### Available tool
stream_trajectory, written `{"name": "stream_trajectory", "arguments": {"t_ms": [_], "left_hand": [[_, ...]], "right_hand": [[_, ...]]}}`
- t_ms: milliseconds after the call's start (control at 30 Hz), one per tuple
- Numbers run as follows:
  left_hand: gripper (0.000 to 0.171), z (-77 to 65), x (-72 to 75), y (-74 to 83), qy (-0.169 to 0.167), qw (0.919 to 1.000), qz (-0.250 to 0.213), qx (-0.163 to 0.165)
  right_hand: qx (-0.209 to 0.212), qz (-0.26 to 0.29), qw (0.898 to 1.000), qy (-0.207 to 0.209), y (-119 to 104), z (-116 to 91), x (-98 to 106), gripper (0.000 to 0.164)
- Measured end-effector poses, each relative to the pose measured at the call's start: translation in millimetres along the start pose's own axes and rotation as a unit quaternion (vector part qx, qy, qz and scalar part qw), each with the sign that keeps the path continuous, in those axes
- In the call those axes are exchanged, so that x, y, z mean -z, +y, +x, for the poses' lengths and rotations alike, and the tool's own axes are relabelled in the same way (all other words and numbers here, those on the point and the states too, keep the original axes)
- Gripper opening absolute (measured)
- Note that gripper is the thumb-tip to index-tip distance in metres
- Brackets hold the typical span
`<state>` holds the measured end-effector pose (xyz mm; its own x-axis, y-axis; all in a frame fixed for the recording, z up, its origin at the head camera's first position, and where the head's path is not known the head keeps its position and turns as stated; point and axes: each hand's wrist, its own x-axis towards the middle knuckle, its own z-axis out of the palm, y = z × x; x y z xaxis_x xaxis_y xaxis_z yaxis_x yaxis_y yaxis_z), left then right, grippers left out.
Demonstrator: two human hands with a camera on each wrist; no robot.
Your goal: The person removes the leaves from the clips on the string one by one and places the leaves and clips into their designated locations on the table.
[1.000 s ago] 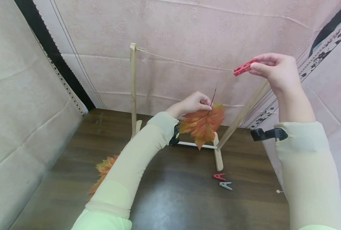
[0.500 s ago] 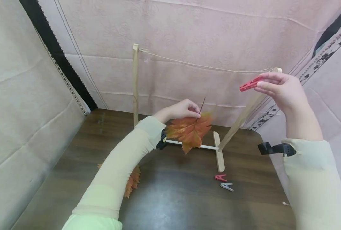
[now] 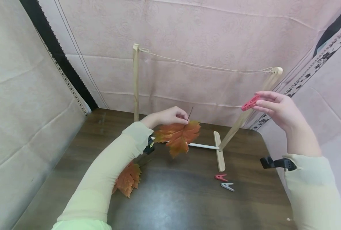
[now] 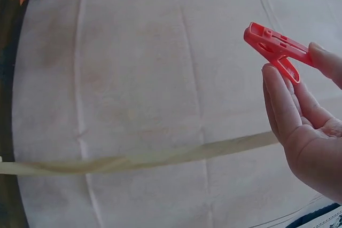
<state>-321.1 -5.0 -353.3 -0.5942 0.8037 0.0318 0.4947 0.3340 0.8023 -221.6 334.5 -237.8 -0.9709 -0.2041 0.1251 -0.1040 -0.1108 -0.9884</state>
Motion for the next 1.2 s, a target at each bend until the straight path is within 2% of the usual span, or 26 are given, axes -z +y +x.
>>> {"name": "stream_trajectory", "arguments": {"t_ms": [167, 400, 600, 767, 833, 967, 1100, 1200], "left_hand": [[0.011, -15.7, 1.9, -11.2, 0.003, 1.0, 0.0, 0.005], [0.01, -33.9, 3.4, -25.5, 0.009, 0.9998, -0.002, 0.019], [0.008, -45.1, 5.8, -30.0, 0.006, 0.9996, -0.013, 0.024], [0.01, -53.6, 10.3, -33.6, -0.001, 0.9997, 0.004, 0.024], [0.01, -57.4, 12.6, -35.0, -0.008, 0.9995, 0.014, 0.027], [0.012, -65.7, 17.4, -38.3, -0.031, 0.9985, 0.032, 0.031], [0.018, -74.6, 20.5, -42.0, -0.06, 0.9959, 0.042, 0.053], [0.022, -81.9, 22.4, -45.2, -0.086, 0.9931, 0.055, 0.057]], "right_hand": [[-0.001, 0.046, 0.998, -0.038, 15, -6, 8, 0.03], [-0.012, 0.073, 0.996, -0.048, 35, -11, 17, 0.03], [-0.021, 0.059, 0.997, -0.054, 47, -16, 24, 0.03], [-0.016, 0.067, 0.995, -0.071, 64, -23, 30, 0.032], [-0.021, 0.076, 0.994, -0.081, 73, -26, 34, 0.034], [-0.035, 0.061, 0.994, -0.085, 91, -34, 42, 0.036], [-0.059, 0.033, 0.995, -0.07, 108, -42, 50, 0.037], [-0.07, 0.035, 0.995, -0.063, 118, -48, 55, 0.037]]}}
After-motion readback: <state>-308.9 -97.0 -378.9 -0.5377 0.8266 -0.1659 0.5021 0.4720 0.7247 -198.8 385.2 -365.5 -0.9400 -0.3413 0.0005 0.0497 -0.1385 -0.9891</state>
